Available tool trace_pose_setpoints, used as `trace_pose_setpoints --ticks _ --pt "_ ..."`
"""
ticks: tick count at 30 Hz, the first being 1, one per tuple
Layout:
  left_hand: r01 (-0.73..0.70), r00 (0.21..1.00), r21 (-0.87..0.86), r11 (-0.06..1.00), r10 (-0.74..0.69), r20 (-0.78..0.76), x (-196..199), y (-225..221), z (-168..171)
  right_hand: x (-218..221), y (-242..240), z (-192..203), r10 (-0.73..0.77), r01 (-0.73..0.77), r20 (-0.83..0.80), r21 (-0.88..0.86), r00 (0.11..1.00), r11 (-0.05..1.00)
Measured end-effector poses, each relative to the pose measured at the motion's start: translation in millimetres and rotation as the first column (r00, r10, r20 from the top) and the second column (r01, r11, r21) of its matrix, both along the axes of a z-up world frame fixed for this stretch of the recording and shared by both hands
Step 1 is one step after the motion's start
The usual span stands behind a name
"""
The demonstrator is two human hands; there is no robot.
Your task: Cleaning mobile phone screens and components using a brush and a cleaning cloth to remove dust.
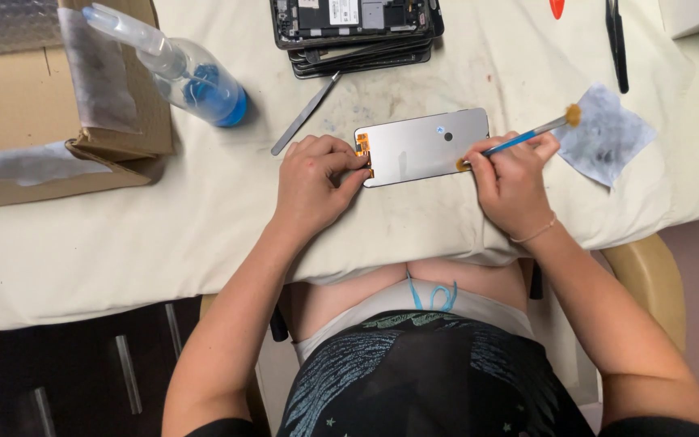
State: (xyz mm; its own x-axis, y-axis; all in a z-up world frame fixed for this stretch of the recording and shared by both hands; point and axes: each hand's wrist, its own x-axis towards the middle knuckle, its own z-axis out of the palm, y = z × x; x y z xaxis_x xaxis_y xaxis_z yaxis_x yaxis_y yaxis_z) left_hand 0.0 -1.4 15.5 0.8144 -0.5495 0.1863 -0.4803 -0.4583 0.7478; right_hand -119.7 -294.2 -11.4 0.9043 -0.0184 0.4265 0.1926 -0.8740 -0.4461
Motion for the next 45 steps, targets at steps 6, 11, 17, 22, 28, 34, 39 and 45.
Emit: trace_pose_setpoints --ticks 6,11,17,22,28,34,39,45 --pt "-0.007 1.0 0.008 1.0 0.007 0.003 0.0 1.1 4.0 24.1 10.7 10.3 -0.011 0.011 0.007 0.033 1.0 0.999" --pt "0.002 1.0 -0.013 1.0 -0.002 -0.005 0.7 0.4 7.3 16.5 0.7 11.7 -0.003 0.001 -0.058 -0.038 0.998 0.999" --pt "0.014 1.0 -0.051 0.999 -0.013 0.023 0.9 1.7 2.8 35.1 17.7 15.4 0.083 -0.081 -0.055 0.043 0.995 0.996" --pt "-0.002 0.999 -0.06 0.998 0.005 0.048 -1.1 3.0 3.1 45.9 16.6 11.6 0.066 -0.065 -0.066 0.006 0.996 0.998" --pt "0.0 0.999 -0.045 0.999 0.001 0.032 0.4 3.7 2.8 39.5 43.5 20.9 0.142 -0.138 -0.066 0.059 0.988 0.989" --pt "0.017 0.998 -0.05 0.999 -0.014 0.053 0.5 4.0 1.3 45.1 61.4 15.5 0.106 -0.102 -0.026 0.113 0.994 0.988" --pt "0.038 0.998 -0.068 0.997 -0.034 0.057 0.8 5.4 -1.7 48.6 54.7 10.5 0.095 -0.091 -0.05 0.063 0.994 0.994" --pt "0.04 0.999 -0.068 0.997 -0.039 0.027 0.4 5.7 2.4 26.8 66.0 19.8 0.159 -0.15 -0.104 0.087 0.982 0.985"
